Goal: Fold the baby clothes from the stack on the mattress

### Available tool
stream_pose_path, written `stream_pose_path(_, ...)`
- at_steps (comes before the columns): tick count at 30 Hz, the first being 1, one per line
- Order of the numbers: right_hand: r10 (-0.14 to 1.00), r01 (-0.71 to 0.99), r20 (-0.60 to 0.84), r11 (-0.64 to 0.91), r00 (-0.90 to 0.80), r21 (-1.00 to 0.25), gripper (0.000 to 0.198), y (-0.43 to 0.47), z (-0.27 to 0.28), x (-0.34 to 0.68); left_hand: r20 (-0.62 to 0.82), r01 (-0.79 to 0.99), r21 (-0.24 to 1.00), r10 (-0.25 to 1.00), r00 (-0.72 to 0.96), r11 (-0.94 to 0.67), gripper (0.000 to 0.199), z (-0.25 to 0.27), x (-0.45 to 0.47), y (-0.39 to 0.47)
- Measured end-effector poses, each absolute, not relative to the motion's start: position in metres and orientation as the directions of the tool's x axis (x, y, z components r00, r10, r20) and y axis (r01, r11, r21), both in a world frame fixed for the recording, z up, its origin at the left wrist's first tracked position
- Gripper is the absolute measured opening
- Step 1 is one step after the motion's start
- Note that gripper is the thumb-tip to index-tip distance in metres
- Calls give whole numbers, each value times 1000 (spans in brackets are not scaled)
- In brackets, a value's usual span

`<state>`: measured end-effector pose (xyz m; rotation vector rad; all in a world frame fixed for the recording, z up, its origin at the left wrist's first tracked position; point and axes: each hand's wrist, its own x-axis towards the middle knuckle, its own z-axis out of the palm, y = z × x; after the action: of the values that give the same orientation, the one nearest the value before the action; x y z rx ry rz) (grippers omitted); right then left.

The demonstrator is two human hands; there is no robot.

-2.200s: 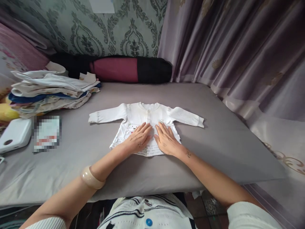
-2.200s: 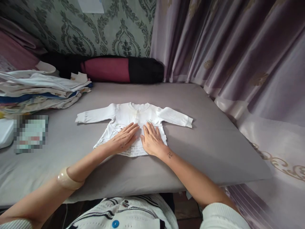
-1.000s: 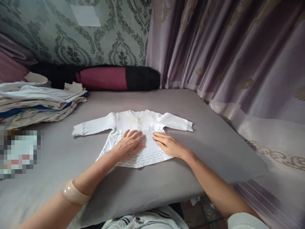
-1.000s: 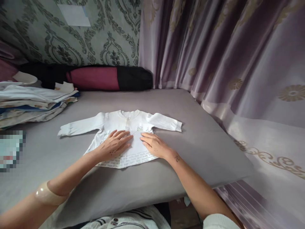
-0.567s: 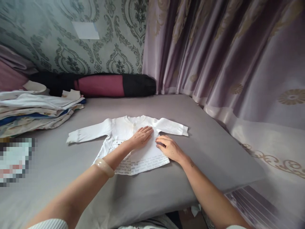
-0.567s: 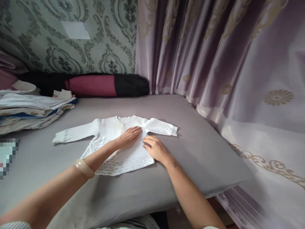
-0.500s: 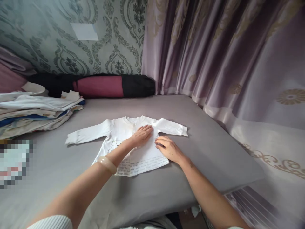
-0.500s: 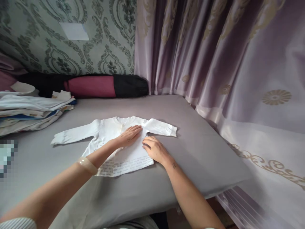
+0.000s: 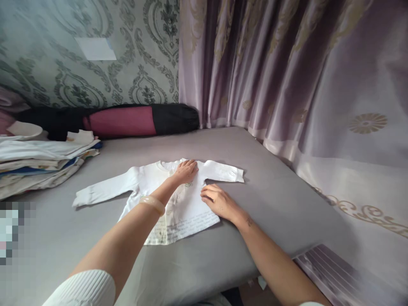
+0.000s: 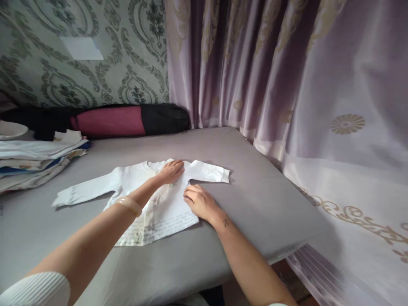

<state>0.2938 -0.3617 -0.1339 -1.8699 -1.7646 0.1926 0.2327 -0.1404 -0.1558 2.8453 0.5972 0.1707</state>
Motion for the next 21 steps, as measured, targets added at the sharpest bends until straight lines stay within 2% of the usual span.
stream_pose_path(4, 944, 890, 256, -75, 209, -449, 19, -364, -132, 291, -3, 409, 243, 421, 907, -880, 37, -141, 241, -140)
stream_pose_path(7, 902, 881, 228, -258, 367, -397, 24, -365, -130, 290, 75, 393, 258, 424, 903, -883, 36, -126, 253, -152)
stream_pose_path(9, 861, 844, 162, -406, 482, -351, 25, -365, -128, 290, 144, 314, 305, 369, 918, -899, 34, -117, 267, -165)
stream_pose_path(11, 831, 810, 91, -501, 548, -305, 26, -366, -127, 289, 113, 203, 381, 263, 958, -902, 33, -112, 284, -182)
stream_pose_path(14, 818, 795, 32, -548, 574, -262, 33, -366, -125, 288, 58, 119, 441, 161, 985, -890, 34, -112, 310, -208)
stream_pose_path(17, 821, 796, 5, -552, 571, -248, 37, -365, -123, 287, -36, 135, 440, 133, 990, -888, 40, -111, 328, -233)
stream_pose_path(21, 838, 816, -31, -538, 545, -211, 26, -364, -124, 287, -163, 244, 366, 196, 967, -898, 64, -100, 342, -261)
